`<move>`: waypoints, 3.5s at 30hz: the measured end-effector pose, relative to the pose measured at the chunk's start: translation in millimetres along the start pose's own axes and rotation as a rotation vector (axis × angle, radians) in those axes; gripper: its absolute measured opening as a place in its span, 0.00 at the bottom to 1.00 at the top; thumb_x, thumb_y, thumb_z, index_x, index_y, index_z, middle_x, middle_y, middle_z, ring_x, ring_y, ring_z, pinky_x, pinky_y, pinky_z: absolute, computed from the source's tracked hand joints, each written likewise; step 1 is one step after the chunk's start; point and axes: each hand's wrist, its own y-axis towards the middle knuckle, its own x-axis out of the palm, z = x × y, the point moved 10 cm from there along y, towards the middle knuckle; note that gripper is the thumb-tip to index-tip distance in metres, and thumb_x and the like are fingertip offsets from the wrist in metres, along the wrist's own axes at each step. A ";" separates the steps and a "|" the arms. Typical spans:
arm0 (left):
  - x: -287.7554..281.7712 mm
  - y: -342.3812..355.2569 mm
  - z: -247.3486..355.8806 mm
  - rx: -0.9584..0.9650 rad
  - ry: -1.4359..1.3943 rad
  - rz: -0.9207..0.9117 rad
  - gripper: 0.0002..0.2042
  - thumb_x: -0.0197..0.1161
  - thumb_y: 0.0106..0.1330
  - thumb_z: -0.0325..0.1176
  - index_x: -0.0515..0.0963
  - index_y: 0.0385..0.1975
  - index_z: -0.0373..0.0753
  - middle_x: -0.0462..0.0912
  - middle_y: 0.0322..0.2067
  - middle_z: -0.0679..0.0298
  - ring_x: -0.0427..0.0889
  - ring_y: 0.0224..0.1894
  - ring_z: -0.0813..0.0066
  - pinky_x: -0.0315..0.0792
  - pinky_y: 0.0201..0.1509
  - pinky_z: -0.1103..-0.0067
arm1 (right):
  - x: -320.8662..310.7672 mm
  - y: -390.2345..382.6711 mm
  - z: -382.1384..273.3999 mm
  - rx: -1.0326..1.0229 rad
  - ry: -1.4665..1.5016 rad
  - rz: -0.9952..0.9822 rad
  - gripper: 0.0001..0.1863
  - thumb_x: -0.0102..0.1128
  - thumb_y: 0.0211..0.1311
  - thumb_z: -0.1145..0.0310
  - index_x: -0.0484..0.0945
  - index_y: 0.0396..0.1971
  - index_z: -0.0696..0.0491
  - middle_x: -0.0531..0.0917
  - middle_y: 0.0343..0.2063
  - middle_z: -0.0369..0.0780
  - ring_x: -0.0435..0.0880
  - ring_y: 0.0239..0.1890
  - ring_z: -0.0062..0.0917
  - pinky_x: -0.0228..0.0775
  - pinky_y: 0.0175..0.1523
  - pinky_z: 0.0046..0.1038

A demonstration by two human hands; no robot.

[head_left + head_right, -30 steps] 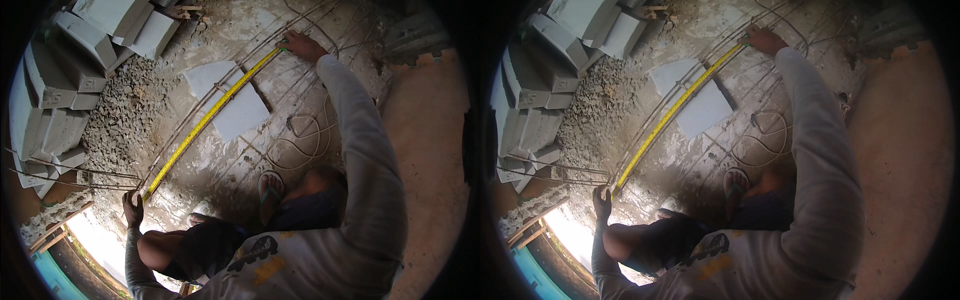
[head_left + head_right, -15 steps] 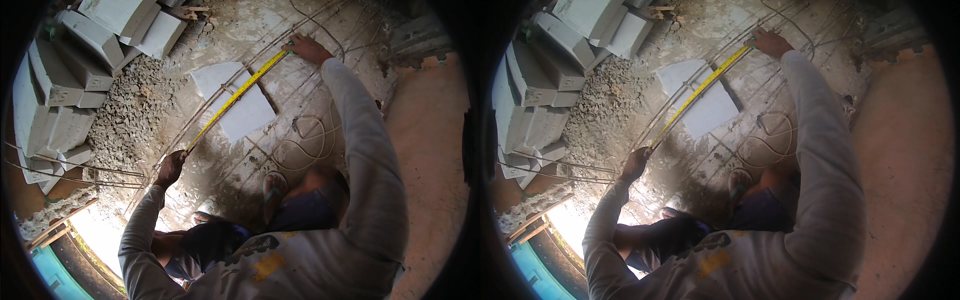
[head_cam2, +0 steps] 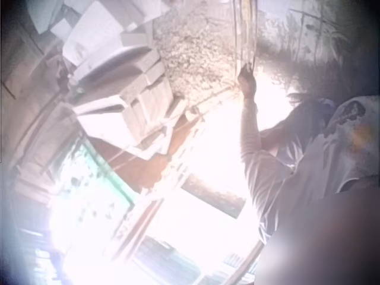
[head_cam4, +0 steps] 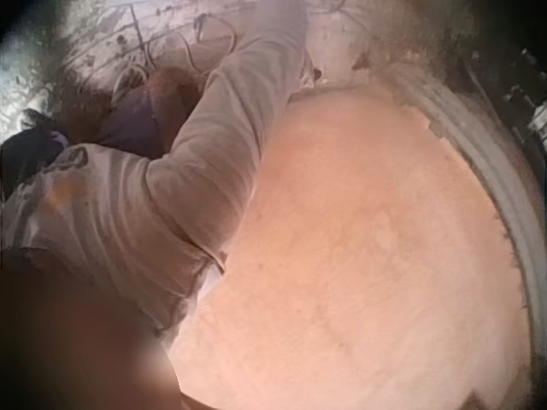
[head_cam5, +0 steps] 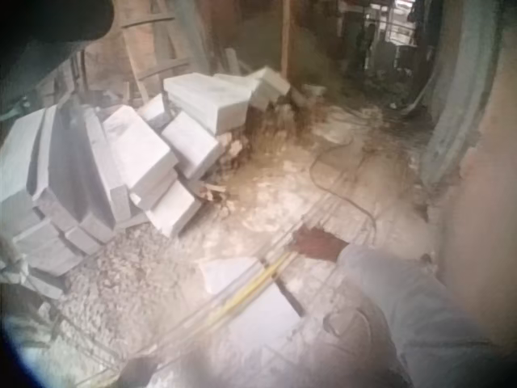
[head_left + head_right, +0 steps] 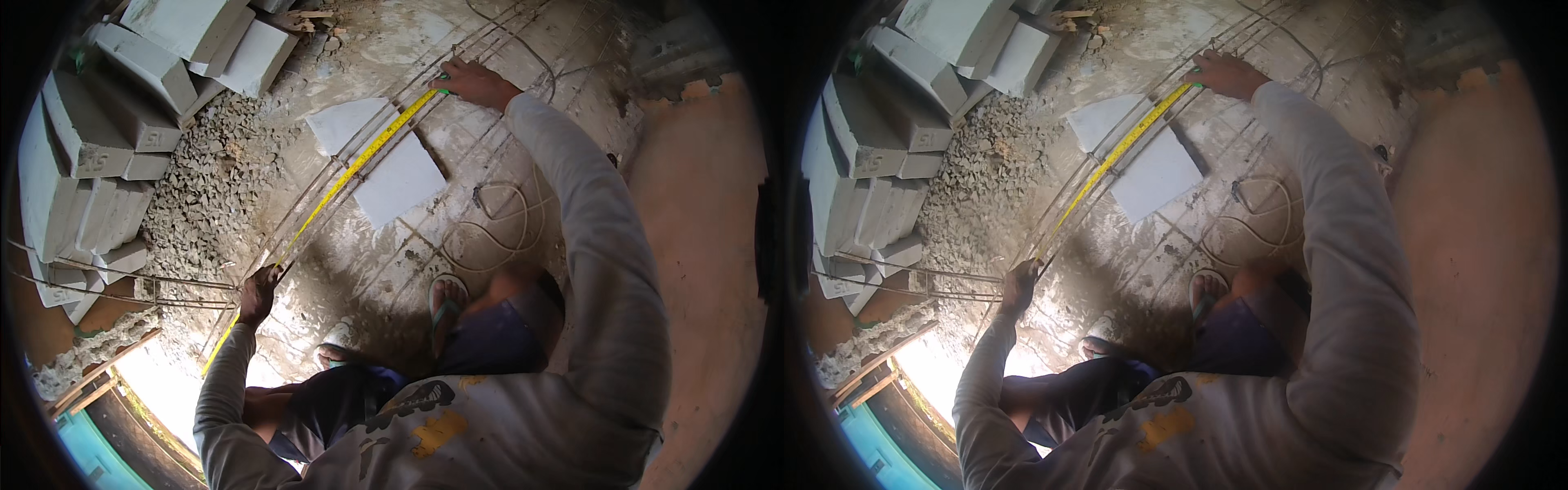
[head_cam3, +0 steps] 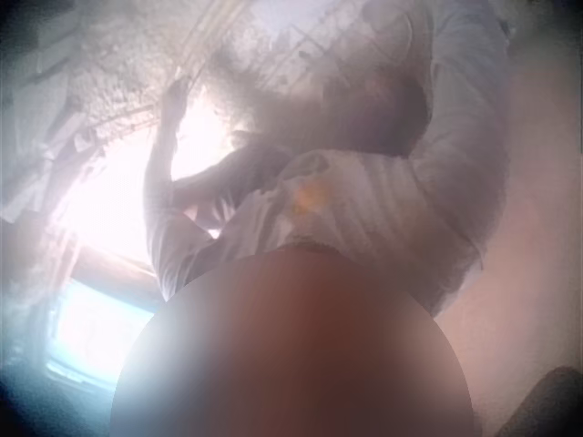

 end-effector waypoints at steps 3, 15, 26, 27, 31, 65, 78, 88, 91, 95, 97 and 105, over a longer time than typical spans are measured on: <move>13.8 -12.0 -48.9 -0.008 -0.050 0.015 0.25 0.54 0.82 0.54 0.83 0.51 0.34 0.86 0.38 0.46 0.84 0.39 0.51 0.76 0.47 0.64 | -6.4 -2.1 -22.9 -0.005 0.061 -0.010 0.33 0.66 0.65 0.77 0.77 0.68 0.32 0.74 0.65 0.44 0.77 0.65 0.48 0.79 0.66 0.42; 13.8 -14.4 -44.8 -0.041 0.019 -0.027 0.20 0.55 0.82 0.46 0.84 0.55 0.35 0.85 0.31 0.58 0.79 0.33 0.73 0.74 0.39 0.72 | 4.1 -9.3 -37.3 -0.055 0.024 0.065 0.29 0.60 0.68 0.74 0.77 0.67 0.33 0.75 0.62 0.44 0.72 0.69 0.42 0.78 0.62 0.48; 11.0 -11.7 -41.5 0.011 0.041 -0.025 0.23 0.55 0.83 0.49 0.84 0.56 0.34 0.86 0.33 0.56 0.83 0.35 0.69 0.76 0.43 0.72 | 1.9 -8.9 -34.3 -0.059 0.018 0.101 0.31 0.66 0.66 0.73 0.76 0.67 0.33 0.75 0.60 0.42 0.72 0.69 0.41 0.77 0.64 0.46; 11.2 -12.5 -36.8 0.056 0.047 -0.001 0.23 0.54 0.83 0.49 0.83 0.55 0.33 0.87 0.34 0.54 0.85 0.37 0.65 0.77 0.45 0.71 | 0.2 -11.3 -33.3 -0.063 0.030 0.099 0.32 0.68 0.65 0.73 0.75 0.68 0.33 0.76 0.60 0.42 0.72 0.69 0.40 0.76 0.64 0.45; -23.3 -41.1 -33.2 0.294 0.274 0.131 0.18 0.53 0.82 0.40 0.83 0.53 0.32 0.88 0.44 0.45 0.86 0.47 0.45 0.79 0.54 0.63 | -26.2 -23.1 -51.9 -0.118 0.135 0.158 0.38 0.75 0.60 0.70 0.73 0.71 0.38 0.77 0.59 0.42 0.73 0.66 0.40 0.75 0.66 0.42; 93.8 -69.8 97.6 0.319 0.175 -0.150 0.29 0.67 0.74 0.45 0.71 0.71 0.42 0.78 0.63 0.46 0.76 0.66 0.45 0.72 0.71 0.59 | 99.3 -112.9 -380.6 -0.320 1.019 -0.470 0.52 0.78 0.60 0.43 0.63 0.70 0.63 0.74 0.63 0.59 0.75 0.66 0.54 0.70 0.68 0.46; 32.3 55.7 27.5 0.118 0.329 0.067 0.59 0.84 0.53 0.39 0.49 0.83 0.53 0.68 0.68 0.43 0.69 0.70 0.42 0.64 0.75 0.54 | 57.0 -76.2 -250.1 0.528 0.575 0.333 0.72 0.68 0.52 0.23 0.47 0.81 0.62 0.39 0.79 0.67 0.31 0.81 0.70 0.25 0.75 0.78; 34.0 50.8 33.0 0.157 0.494 0.132 0.62 0.83 0.52 0.34 0.45 0.85 0.58 0.70 0.58 0.47 0.71 0.61 0.45 0.65 0.67 0.56 | 61.3 -41.3 -284.9 0.275 0.433 0.196 0.58 0.66 0.58 0.27 0.60 0.81 0.48 0.39 0.82 0.60 0.26 0.82 0.65 0.17 0.75 0.79; 33.0 49.6 32.2 0.208 0.485 0.176 0.62 0.83 0.51 0.32 0.46 0.85 0.57 0.71 0.56 0.48 0.72 0.60 0.46 0.66 0.66 0.56 | 54.7 -39.4 -303.7 0.205 0.488 0.280 0.49 0.66 0.63 0.36 0.67 0.78 0.47 0.44 0.82 0.57 0.31 0.83 0.62 0.20 0.76 0.77; 33.6 49.5 35.7 0.213 0.483 0.180 0.60 0.81 0.52 0.30 0.48 0.85 0.56 0.71 0.53 0.50 0.73 0.56 0.47 0.67 0.64 0.57 | 55.6 -43.4 -310.3 0.163 0.453 0.344 0.42 0.63 0.69 0.45 0.65 0.79 0.48 0.48 0.82 0.56 0.37 0.83 0.62 0.21 0.77 0.76; 31.9 46.0 36.9 0.208 0.506 0.196 0.60 0.81 0.51 0.30 0.48 0.85 0.56 0.71 0.51 0.51 0.73 0.55 0.48 0.67 0.63 0.58 | 57.9 -45.4 -316.3 0.133 0.392 0.328 0.40 0.62 0.69 0.51 0.64 0.79 0.49 0.50 0.81 0.56 0.39 0.83 0.61 0.22 0.77 0.75; 23.4 47.5 34.0 0.200 0.540 0.215 0.61 0.78 0.49 0.31 0.47 0.85 0.57 0.71 0.50 0.54 0.73 0.54 0.52 0.67 0.61 0.60 | 60.0 -65.7 -321.5 0.066 0.388 0.361 0.39 0.59 0.66 0.62 0.64 0.78 0.51 0.54 0.80 0.56 0.43 0.83 0.58 0.23 0.78 0.74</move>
